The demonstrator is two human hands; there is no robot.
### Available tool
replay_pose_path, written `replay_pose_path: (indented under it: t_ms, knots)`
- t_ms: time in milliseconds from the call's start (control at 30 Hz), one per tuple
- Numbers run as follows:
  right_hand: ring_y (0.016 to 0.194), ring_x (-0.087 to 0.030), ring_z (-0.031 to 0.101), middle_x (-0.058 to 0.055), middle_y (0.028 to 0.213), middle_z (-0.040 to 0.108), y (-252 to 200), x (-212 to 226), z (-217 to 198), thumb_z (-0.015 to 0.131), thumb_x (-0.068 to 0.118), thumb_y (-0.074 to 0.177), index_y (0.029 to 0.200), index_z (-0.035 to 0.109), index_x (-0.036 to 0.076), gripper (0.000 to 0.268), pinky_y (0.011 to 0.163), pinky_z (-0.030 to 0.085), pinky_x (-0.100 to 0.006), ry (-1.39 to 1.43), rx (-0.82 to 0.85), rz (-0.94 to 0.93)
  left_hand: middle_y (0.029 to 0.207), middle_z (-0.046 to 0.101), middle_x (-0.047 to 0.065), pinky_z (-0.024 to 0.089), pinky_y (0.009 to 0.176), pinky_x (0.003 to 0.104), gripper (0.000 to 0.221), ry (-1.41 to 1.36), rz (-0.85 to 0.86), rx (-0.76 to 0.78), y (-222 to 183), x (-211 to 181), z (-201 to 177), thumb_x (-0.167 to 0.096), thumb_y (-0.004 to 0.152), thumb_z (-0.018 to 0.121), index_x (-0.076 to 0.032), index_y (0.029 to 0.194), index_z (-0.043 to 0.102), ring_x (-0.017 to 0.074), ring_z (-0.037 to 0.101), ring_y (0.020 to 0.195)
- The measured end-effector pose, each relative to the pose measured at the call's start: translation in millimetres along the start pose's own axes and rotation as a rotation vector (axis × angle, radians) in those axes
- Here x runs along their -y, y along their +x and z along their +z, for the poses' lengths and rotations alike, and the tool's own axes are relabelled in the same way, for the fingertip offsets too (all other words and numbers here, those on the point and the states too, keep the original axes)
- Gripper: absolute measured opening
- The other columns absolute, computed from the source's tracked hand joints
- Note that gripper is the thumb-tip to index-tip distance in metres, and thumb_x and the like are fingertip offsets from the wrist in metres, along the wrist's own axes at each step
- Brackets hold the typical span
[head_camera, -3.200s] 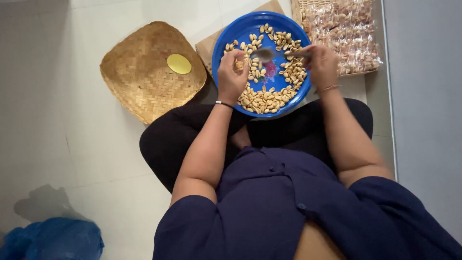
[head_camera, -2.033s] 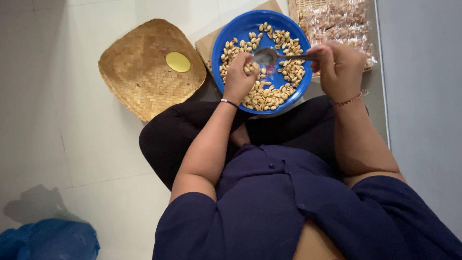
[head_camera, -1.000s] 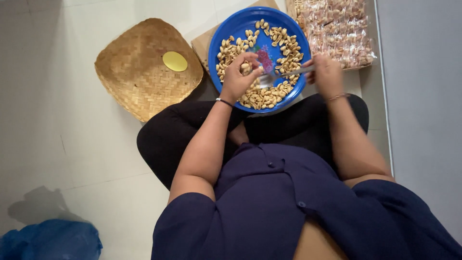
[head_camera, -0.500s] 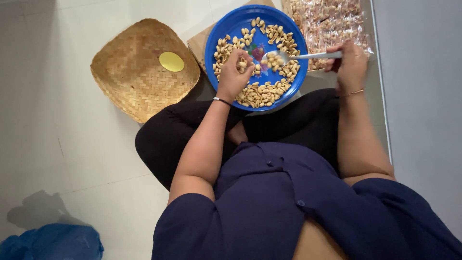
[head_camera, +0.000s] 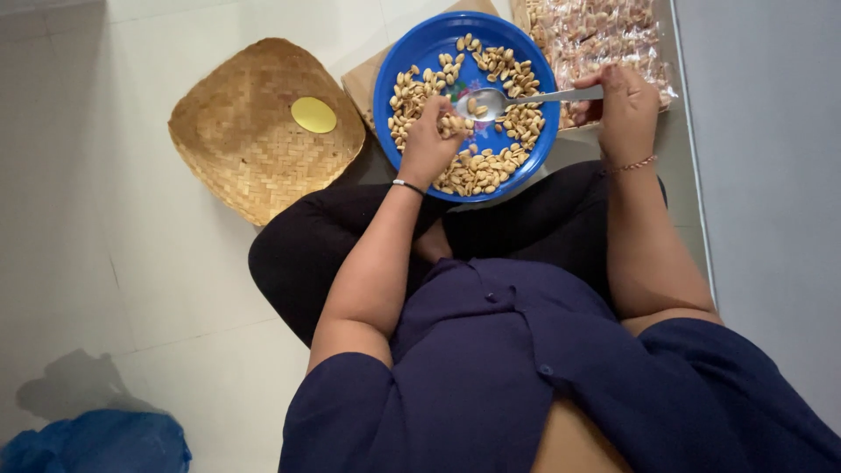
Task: A person is manually peeling the skins off nuts and placing the cleaned nuts into small plastic bags for packaging.
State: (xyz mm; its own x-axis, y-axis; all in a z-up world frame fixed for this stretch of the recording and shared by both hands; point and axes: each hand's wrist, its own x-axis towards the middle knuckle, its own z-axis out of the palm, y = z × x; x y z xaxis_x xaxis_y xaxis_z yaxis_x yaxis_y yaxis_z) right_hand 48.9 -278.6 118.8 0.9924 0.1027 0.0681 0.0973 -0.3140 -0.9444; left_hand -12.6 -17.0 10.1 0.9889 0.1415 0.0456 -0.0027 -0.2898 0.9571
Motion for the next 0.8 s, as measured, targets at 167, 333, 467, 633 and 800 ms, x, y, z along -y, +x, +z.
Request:
replay_pose_path:
  t_ms: [167, 333, 467, 633, 800]
  knots:
    - [0.053, -0.01, 0.059, -0.001, 0.068, 0.064, 9.2, -20.1, -1.5, 0.04, 0.037, 0.111, 0.098, 0.071, 0.009, 0.044, 0.055, 0.059, -0.023, 0.087, -0.104, 0.277, 0.099, 0.069, 0.003, 0.053, 0.071, 0.035, 0.023, -0.116, 0.074, -0.076, 5.6, 7.1, -0.5, -0.01, 0.086, 0.077, -0.018, 0.095, 0.058, 0.0213, 0.068, 0.086]
    - [0.058, -0.016, 0.067, -0.013, 0.075, 0.069, 0.1, -89.2, -18.8, 0.035, 0.022, 0.121, 0.11, 0.068, 0.0, 0.041, 0.055, 0.061, -0.03, -0.547, 0.194, -0.178, 0.103, 0.072, 0.004, 0.066, 0.07, 0.027, 0.019, -0.448, -0.05, -0.124, 12.9, 26.0, 2.3, -0.011, 0.085, 0.083, -0.015, 0.101, 0.072, 0.0158, 0.069, 0.09]
    - [0.066, -0.036, 0.068, -0.016, 0.073, 0.07, -1.3, -97.3, -24.7, 0.059, 0.023, 0.115, 0.103, 0.082, 0.004, 0.033, 0.067, 0.056, -0.043, -0.364, -0.025, -0.625, 0.1, 0.075, 0.013, 0.068, 0.061, 0.03, 0.029, -0.639, -0.072, -0.09, 12.7, 28.9, 5.8, -0.013, 0.092, 0.081, -0.01, 0.117, 0.069, 0.0197, 0.076, 0.088]
    - [0.073, -0.026, 0.071, -0.017, 0.087, 0.073, 36.2, -102.5, -29.1, 0.041, 0.033, 0.122, 0.112, 0.076, -0.009, 0.056, 0.064, 0.061, -0.035, -0.39, -0.095, -0.697, 0.102, 0.073, 0.01, 0.066, 0.061, 0.026, 0.029, -0.472, -0.01, 0.044, 7.0, 6.5, -6.1, -0.026, 0.1, 0.064, -0.005, 0.12, 0.067, 0.0176, 0.076, 0.095]
    - [0.07, -0.019, 0.069, -0.013, 0.083, 0.07, 45.0, -117.7, -14.0, 0.04, 0.044, 0.119, 0.111, 0.073, -0.003, 0.059, 0.059, 0.06, -0.029, -0.228, 0.135, -0.354, 0.093, 0.073, 0.005, 0.065, 0.063, 0.027, 0.025, -0.433, -0.019, 0.087, 3.7, -9.5, -14.1, -0.022, 0.096, 0.069, -0.014, 0.12, 0.067, 0.0146, 0.074, 0.087]
